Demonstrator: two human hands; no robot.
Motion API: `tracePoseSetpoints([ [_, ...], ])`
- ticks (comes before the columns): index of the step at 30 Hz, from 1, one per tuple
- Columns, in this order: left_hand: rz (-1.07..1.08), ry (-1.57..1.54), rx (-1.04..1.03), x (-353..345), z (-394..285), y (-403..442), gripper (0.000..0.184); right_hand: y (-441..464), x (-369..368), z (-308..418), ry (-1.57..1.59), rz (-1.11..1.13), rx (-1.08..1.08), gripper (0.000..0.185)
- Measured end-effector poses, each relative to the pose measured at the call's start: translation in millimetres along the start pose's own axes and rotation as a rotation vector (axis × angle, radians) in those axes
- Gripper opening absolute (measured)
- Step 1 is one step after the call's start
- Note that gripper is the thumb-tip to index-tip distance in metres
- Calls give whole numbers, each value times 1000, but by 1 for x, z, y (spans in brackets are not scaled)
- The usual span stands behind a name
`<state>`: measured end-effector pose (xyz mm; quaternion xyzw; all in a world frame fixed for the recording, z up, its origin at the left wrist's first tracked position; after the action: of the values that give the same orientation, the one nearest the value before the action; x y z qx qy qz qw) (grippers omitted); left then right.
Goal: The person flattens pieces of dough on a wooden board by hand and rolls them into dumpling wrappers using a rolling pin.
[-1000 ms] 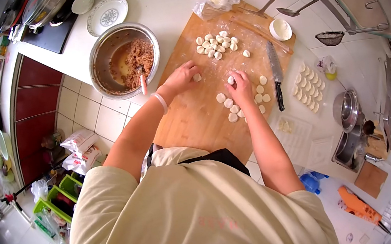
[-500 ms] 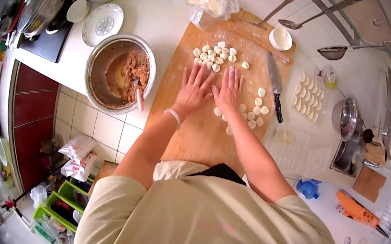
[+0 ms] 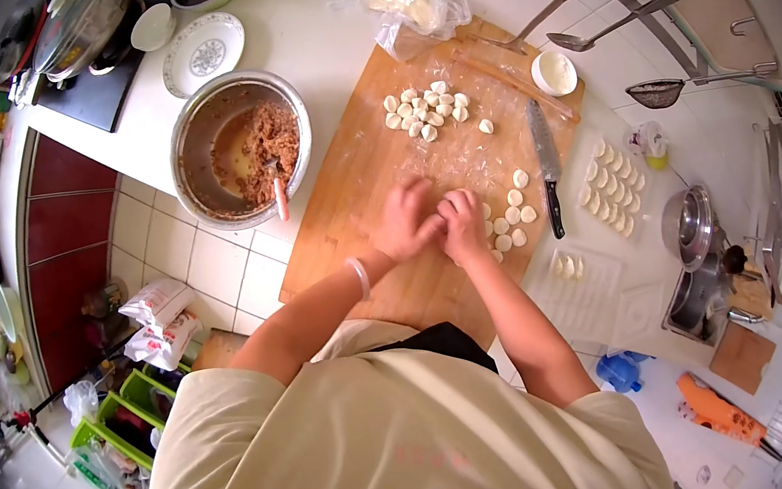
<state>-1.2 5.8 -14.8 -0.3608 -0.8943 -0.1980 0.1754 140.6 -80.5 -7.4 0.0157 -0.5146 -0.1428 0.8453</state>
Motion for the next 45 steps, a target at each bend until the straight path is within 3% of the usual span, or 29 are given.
tracePoseSetpoints([
  [2,185,-256,23,-25,-16,1,67,1,0,-21,-36,-76,-217,14],
  [4,150,-261,29,-26,-18,7,61,14,9,-18,-91,-45,-213,12],
  [6,84,-381,376,-25,0,32,48,57,14,-22,-17,-215,-173,14],
  [8,-236,169,77,11,0,82,40,110,6,-10,142,-194,-73,15],
  [9,-236,169,77,14,6,89,40,113,-1,-9,143,-194,-73,15],
  [11,-148,453,-82,23,17,102,40,122,-20,-15,-6,-135,-143,17],
  [12,-148,453,-81,24,22,102,40,120,-21,-17,-6,-134,-143,17],
  [14,7,379,106,20,37,101,39,112,-25,-24,-39,-60,-227,33],
  [19,-101,364,-31,28,29,102,24,92,-9,-16,67,-28,-267,23],
  [22,56,357,85,26,33,104,23,81,-9,-13,60,41,-253,24],
  [25,156,415,-105,28,29,105,26,76,-11,-12,43,77,-276,32],
  [31,224,471,38,30,31,107,26,83,0,1,-21,185,-340,46],
  [33,367,520,126,30,32,108,30,90,-1,2,-27,189,-413,49],
  [37,325,439,100,31,32,99,35,99,-6,-4,12,122,-370,42],
  [40,312,402,-36,40,34,90,38,92,-10,-8,9,198,-285,33],
  [42,405,468,-19,47,36,84,46,79,-20,-11,59,222,-231,25],
  [45,434,466,-6,49,25,77,37,62,-34,-8,105,136,-139,25],
])
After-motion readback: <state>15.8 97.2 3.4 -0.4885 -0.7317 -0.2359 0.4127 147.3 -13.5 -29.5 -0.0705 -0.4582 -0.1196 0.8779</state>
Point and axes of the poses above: each hand's wrist, its own y-axis towards the middle knuckle, its own x-axis out of the back of the hand, z = x × y, the point moved 2 cm from there along y, towards the middle knuckle, and after that the axes turned 3 degrees about -x, right-handed, at the moved point
